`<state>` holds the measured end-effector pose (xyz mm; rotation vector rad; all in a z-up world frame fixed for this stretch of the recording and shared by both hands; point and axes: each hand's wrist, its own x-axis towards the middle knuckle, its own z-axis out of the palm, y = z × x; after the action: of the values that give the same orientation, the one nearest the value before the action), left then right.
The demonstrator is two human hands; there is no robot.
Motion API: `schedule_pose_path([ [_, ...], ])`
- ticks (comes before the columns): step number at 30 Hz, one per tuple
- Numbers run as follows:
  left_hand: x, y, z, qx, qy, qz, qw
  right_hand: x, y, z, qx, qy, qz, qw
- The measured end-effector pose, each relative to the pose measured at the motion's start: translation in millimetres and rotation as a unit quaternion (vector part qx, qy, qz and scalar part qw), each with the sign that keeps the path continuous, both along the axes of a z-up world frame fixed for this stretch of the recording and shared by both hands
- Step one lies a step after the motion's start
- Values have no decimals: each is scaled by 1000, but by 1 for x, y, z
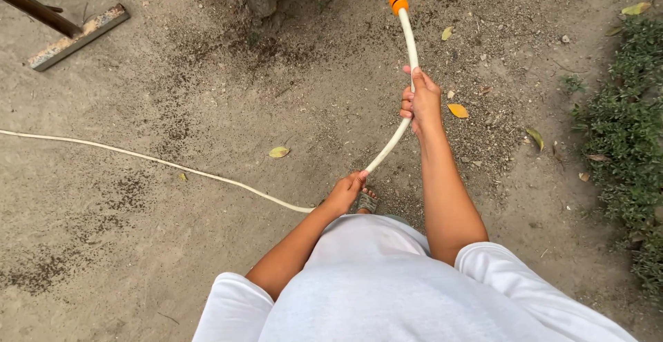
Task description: Watering plants in a garden using a hose and nozzle.
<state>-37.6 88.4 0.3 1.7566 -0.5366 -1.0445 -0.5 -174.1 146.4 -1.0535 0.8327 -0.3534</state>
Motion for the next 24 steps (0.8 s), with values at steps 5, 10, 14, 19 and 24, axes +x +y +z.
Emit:
schedule_pose_path([
  [5,6,1,11,20,-7,-12,1000,-4,-1,-2,4,-14,-25,1000],
  [10,5,-2,20,-7,26,-14,1000,-9,-6,-4,9,-21,-52,998],
  [14,2,1,12,-14,2,-19,1000,-11,-1,-2,7,-15,-42,999],
  [19,0,4,18,-3,24,-11,1000,-9,1,-5,8,-10,-27,1000],
  [24,-1,7,21,4,21,-9,1000,-8,5,-3,7,-14,-22,1000],
])
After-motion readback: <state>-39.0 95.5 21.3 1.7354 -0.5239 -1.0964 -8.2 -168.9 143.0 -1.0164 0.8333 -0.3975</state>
